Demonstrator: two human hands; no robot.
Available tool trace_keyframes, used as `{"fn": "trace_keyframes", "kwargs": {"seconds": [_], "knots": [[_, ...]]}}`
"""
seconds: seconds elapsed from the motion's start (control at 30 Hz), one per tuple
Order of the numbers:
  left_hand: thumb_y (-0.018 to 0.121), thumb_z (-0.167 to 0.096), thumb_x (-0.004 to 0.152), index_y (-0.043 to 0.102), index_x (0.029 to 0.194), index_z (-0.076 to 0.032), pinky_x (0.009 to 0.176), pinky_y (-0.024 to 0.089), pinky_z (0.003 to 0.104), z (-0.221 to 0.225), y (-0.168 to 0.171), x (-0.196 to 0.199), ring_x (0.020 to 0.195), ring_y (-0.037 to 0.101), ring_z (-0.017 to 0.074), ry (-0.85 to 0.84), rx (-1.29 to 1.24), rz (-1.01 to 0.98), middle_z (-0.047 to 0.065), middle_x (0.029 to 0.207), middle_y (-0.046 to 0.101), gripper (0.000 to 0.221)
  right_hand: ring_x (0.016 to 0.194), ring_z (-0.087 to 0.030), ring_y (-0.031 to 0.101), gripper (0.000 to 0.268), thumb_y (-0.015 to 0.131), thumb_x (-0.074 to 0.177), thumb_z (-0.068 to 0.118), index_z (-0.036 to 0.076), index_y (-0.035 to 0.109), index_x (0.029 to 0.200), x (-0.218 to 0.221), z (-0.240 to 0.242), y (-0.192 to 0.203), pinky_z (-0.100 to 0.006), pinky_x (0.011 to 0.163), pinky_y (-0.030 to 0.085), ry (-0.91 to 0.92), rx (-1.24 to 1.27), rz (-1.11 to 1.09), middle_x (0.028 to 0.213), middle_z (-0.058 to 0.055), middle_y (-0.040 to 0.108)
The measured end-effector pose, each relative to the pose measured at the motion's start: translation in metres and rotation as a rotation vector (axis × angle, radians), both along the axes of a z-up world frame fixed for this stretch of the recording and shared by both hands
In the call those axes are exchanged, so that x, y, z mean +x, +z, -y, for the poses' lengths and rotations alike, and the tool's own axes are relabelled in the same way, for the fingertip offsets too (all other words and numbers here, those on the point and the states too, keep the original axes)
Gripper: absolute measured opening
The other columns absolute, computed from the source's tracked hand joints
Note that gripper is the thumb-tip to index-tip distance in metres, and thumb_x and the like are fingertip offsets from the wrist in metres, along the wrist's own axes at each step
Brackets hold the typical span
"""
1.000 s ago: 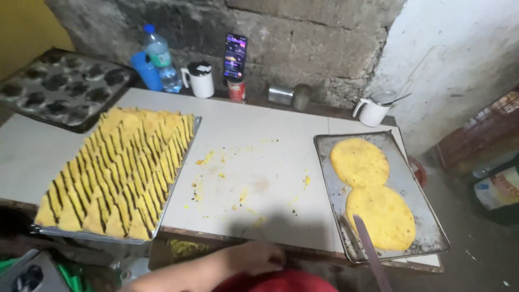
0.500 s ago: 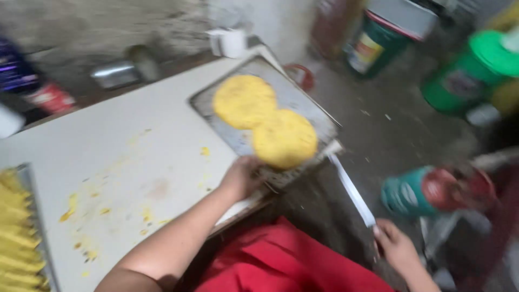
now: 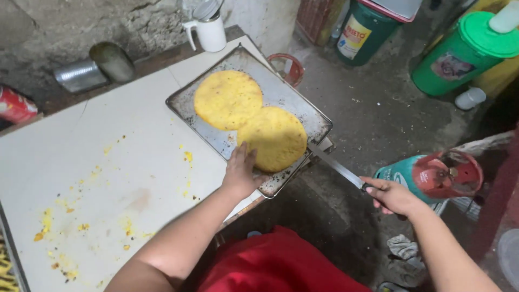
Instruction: Slicing a large flat bread into triangular portions and arranging them on a baking tray
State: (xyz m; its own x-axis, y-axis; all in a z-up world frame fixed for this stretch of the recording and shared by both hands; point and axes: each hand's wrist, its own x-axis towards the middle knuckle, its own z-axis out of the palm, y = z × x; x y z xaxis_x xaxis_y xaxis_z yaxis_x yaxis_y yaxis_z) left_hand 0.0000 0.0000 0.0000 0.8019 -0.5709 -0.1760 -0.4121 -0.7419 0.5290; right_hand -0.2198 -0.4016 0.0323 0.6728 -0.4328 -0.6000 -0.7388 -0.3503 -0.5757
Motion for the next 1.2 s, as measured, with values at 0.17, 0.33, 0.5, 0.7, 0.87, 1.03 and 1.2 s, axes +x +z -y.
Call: {"fn": "trace_keyframes", "kwargs": {"seconds": [0.17,0.33,0.5,0.7,0.87,1.03,1.2], "knots": [[0.076,-0.063,0.079,0.045,0.156,-0.016,0.128,0.022,0.05,0.005,-0.002,0.0,0.156,0.02,0.0404,0.005,0.021,0.051,0.015,0.167,0.024,0.096,0.035,-0.026,0.055,0.045,0.055,0.099,0.009,0.015,0.062,0.143,0.015,-0.013,-0.011,-0.032,0.028,0.048,0.027,0.112,0.059,0.057,-0.022,0.061],[0.051,-0.077,0.088,0.023,0.166,-0.029,0.127,0.003,0.056,0.019,0.027,-0.007,0.157,0.001,0.042,-0.168,0.337,0.313,0.007,0.173,0.012,0.096,0.03,-0.026,0.05,0.046,0.052,0.099,0.008,0.01,0.058,0.145,0.018,-0.028,0.016,-0.032,0.023,0.042,0.003,0.175,0.136,0.053,-0.024,0.057],[0.062,-0.058,0.078,0.047,0.152,-0.037,0.113,0.037,0.056,0.043,-0.057,0.019,0.144,0.041,0.0394,-0.159,-0.258,0.758,0.005,0.158,0.045,0.078,0.033,-0.024,0.051,0.048,0.054,0.099,0.007,0.007,0.055,0.147,0.018,-0.031,0.051,-0.032,0.026,0.044,0.021,0.179,0.144,0.056,-0.023,0.058],[0.063,-0.03,0.077,0.059,0.141,-0.038,0.108,0.045,0.045,0.071,-0.063,0.042,0.13,0.058,0.0284,-0.123,-0.382,0.72,-0.006,0.139,0.063,0.065,0.035,-0.027,0.055,0.049,0.055,0.098,0.007,0.007,0.055,0.147,0.013,-0.038,0.033,-0.033,0.028,0.048,0.025,0.165,0.143,0.057,-0.024,0.062],[0.061,-0.021,0.071,0.069,0.105,-0.023,0.08,0.051,0.05,0.074,-0.039,0.004,0.09,0.067,0.032,-0.147,-0.461,0.87,0.003,0.094,0.068,0.035,0.035,-0.027,0.058,0.047,0.056,0.099,0.011,0.003,0.054,0.145,0.005,-0.062,-0.02,-0.034,0.028,0.051,-0.013,0.256,0.144,0.057,-0.023,0.064],[0.056,-0.034,0.099,0.065,0.13,-0.028,0.095,0.046,0.055,0.028,-0.047,-0.051,0.115,0.065,0.0363,-0.322,-0.346,0.905,0.005,0.13,0.07,0.033,0.036,-0.016,0.042,0.034,0.055,0.102,0.018,0.007,0.069,0.131,-0.01,-0.128,0.002,-0.026,0.031,0.028,-0.035,0.211,0.183,0.058,-0.01,0.055],[0.056,-0.012,0.086,0.06,0.142,-0.023,0.109,0.043,0.052,-0.076,-0.017,-0.094,0.123,0.059,0.0374,-0.247,-0.352,0.777,0.011,0.139,0.064,0.057,0.039,-0.018,0.047,0.042,0.055,0.099,0.016,0.012,0.068,0.139,-0.005,-0.162,0.019,-0.027,0.036,0.031,0.193,0.185,0.14,0.061,-0.009,0.059]]}}
